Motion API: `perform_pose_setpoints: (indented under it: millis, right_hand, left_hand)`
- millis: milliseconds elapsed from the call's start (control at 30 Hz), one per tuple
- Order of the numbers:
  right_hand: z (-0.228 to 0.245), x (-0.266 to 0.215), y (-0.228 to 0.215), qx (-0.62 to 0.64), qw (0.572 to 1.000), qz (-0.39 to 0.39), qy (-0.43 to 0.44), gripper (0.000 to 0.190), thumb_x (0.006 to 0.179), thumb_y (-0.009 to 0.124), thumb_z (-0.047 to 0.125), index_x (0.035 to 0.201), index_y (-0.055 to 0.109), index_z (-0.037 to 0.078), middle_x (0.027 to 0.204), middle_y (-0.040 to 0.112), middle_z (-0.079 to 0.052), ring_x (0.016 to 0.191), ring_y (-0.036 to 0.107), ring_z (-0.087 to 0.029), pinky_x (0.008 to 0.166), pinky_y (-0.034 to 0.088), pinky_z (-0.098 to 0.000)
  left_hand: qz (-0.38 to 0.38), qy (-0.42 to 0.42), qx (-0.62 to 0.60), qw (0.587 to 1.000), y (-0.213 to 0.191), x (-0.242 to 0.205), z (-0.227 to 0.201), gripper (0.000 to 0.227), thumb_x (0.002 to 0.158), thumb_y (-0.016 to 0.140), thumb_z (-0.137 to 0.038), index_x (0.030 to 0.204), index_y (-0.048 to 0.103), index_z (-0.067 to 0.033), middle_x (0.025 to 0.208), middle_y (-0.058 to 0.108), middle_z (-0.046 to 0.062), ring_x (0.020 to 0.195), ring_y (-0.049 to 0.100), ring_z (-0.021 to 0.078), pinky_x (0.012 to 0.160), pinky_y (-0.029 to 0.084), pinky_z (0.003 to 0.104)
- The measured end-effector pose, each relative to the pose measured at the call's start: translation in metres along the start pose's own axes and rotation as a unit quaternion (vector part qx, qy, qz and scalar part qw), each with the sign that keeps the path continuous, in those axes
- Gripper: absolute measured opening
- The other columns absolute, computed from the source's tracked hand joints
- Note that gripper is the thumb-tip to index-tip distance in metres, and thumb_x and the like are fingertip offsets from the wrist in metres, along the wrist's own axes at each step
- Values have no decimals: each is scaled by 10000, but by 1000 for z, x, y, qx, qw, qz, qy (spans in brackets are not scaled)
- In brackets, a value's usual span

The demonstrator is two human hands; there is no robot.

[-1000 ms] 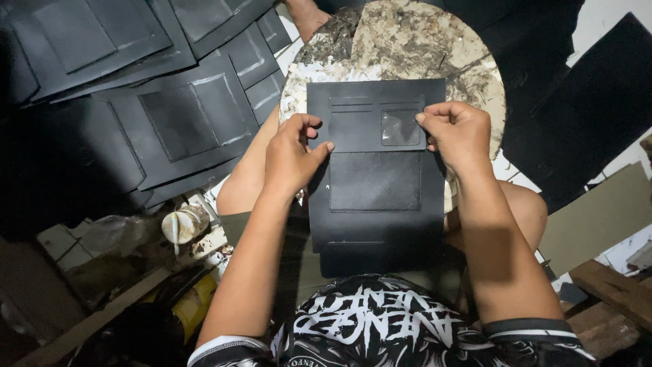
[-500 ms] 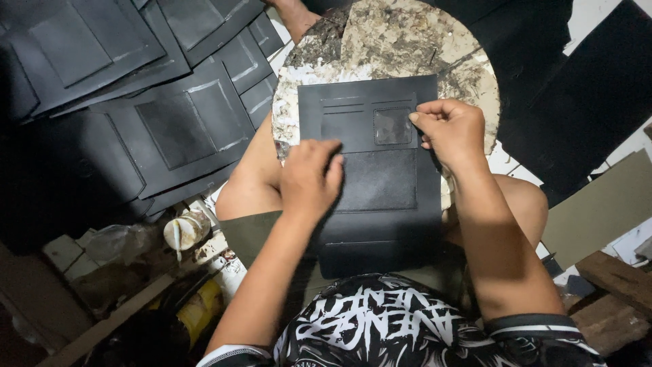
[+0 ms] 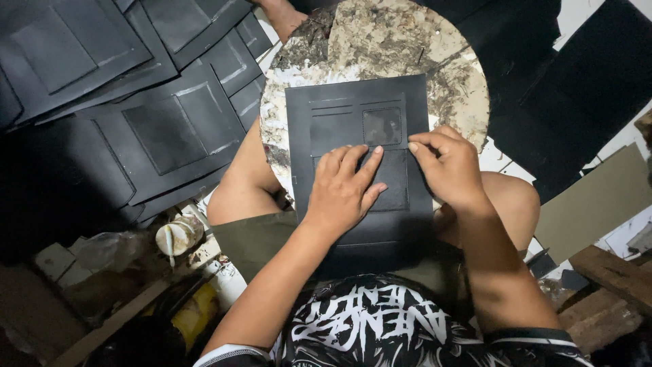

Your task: The person places a transparent plastic window onto a black pouch, presses it down, and rubs the surface with a small block to secure it. They repeat this process on multiple pouches, stacking the finished items to the side.

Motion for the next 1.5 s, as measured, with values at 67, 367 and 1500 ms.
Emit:
perform_pose_setpoints:
  millis: [67,367,1500]
  right_hand:
    - [5,-2,0,0,1000,-3,-15,127,978,759,87,1093,813,76,865,656,-137,893,687,-301,680,531,-384]
    - [14,-2,-1,1,999,-3,-46,131,983,734,37,1094,803,44,853,628,-143,857,687,-321,605,511,-380]
    - [66,22,74,-220,965,65,-126,608,1123,448,410,1565,431,-8,1657,347,-229,1567,240,-349,1262,51,-558]
  left_hand:
    - [0,2,1,1000,0,0,-1,537,991,643,-433,1426,619,-119,1258,599,152,1207,543,368,1034,434,502]
    - [14,-13,7,1000,4,-2,2,547,983,644,-451,1427,621,-133,1280,594,138,1228,533,353,1052,420,508]
    - [209,-62,83,973,24,31,49,818,974,577,-542,1633,331,-125,1692,307,155,1575,246,353,1293,150,521]
Point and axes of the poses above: each hand's wrist, its own x-axis towards the middle knuckle, its own y-axis out of the palm, z = x × y, the point moved 10 cm from there along x, towards the middle knuckle
